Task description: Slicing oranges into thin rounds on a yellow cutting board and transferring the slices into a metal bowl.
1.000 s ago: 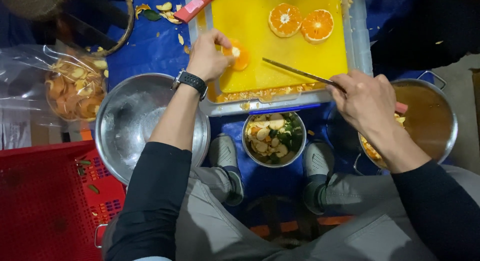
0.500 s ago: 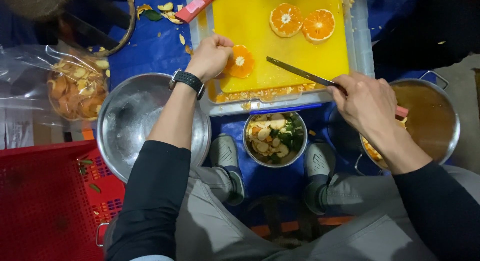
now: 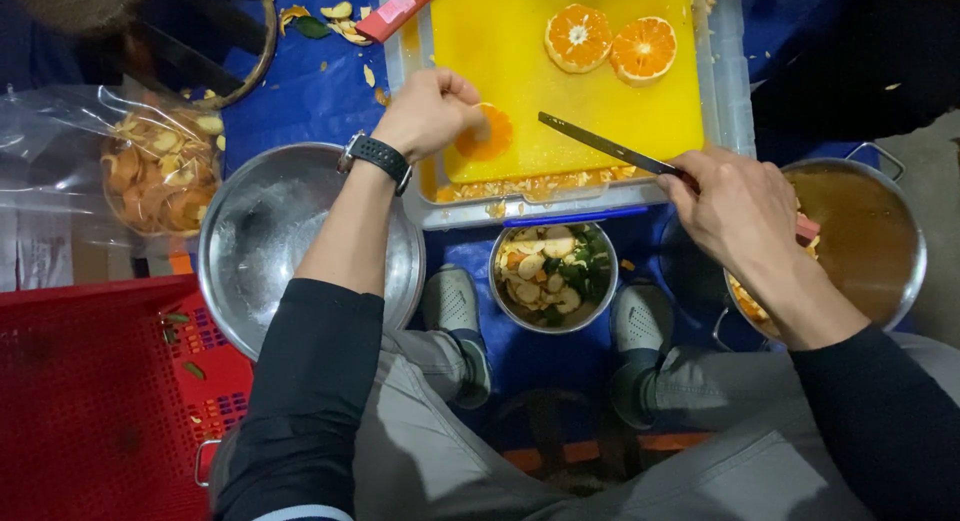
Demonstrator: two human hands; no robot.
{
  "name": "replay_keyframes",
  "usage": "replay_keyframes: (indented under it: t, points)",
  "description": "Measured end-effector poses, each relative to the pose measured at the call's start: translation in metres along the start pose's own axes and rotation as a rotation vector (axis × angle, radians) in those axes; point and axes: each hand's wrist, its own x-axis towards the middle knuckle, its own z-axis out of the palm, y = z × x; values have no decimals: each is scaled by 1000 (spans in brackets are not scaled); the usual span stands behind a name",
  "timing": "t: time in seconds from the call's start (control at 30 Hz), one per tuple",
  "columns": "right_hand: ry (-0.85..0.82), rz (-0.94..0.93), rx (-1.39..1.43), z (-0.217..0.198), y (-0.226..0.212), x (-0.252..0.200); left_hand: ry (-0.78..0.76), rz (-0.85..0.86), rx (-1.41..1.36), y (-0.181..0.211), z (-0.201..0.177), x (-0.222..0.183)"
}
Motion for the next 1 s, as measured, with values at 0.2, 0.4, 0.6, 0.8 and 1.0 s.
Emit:
replay_keyframes:
  t: [0.2, 0.4, 0.6, 0.8, 1.0]
  points:
    - [-15, 16, -3, 1, 1, 0, -78, 20, 14, 5, -6, -5]
    - [-32, 18, 8, 3, 1, -1, 138, 232, -102, 9, -13, -4]
    - [-74, 136, 134, -8, -12, 2, 157, 213, -278, 12, -15, -5]
    - [-69, 161, 212, -12, -15, 3, 141, 257, -272, 12, -16, -5]
    - [-127, 216, 210, -18, -17, 3, 161, 317, -205, 7, -8, 3]
